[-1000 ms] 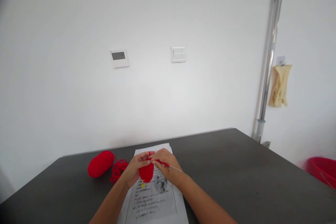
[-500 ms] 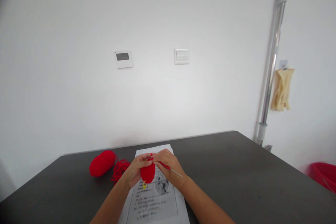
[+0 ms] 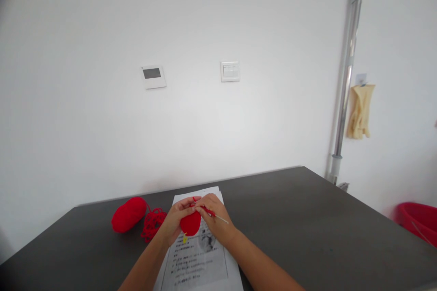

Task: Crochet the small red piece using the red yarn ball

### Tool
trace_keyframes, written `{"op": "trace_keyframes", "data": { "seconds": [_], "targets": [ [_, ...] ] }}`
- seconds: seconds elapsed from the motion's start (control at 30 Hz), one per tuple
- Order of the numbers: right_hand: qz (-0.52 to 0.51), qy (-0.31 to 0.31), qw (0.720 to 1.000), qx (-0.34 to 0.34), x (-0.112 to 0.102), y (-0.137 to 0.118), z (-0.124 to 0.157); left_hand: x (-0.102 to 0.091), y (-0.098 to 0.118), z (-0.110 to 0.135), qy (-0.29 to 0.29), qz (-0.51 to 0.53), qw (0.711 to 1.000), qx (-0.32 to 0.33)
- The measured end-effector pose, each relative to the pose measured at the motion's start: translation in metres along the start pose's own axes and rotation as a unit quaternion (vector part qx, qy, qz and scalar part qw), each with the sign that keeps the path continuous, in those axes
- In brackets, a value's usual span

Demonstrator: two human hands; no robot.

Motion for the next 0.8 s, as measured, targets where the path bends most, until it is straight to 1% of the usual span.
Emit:
{"op": "trace_keyframes", "data": {
  "seconds": [0.2, 0.33, 0.4, 0.47, 0.6, 0.7, 0.8],
  "targets": [
    [0.025, 0.018, 0.999, 0.01, 0.005, 0.006, 0.005, -0.001, -0.006, -0.004, 0.072, -0.029, 0.995, 0.06],
    [0.049, 0.005, 0.999, 0.007, 0.011, 0.005, 0.009, -0.001, -0.012, -0.006, 0.121, -0.03, 0.988, 0.093],
    [0.058, -0.004, 0.998, 0.001, 0.014, 0.004, 0.011, 0.001, -0.015, -0.005, 0.134, -0.019, 0.986, 0.101],
    [0.065, -0.008, 0.998, -0.006, 0.016, 0.004, 0.012, 0.005, -0.018, -0.005, 0.126, 0.0, 0.987, 0.095],
    [0.066, -0.014, 0.997, -0.02, 0.015, 0.005, 0.013, 0.012, -0.019, -0.005, 0.065, 0.045, 0.996, 0.051],
    [0.052, -0.019, 0.998, -0.019, 0.015, 0.005, 0.014, 0.011, -0.016, -0.004, 0.019, 0.064, 0.998, 0.01],
    [0.033, -0.021, 0.999, -0.002, 0.015, 0.003, 0.014, 0.006, -0.013, -0.003, -0.027, 0.068, 0.997, -0.022]
  ]
}}
Point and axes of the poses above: each hand's wrist, its own z-axis away from the middle knuckle, its own x-axis out of the palm, y = z × x, the point moved 4 cm from there along -z, towards the middle knuckle, and after that the axes turned 2 degrees about x, right-handed, at the moved point
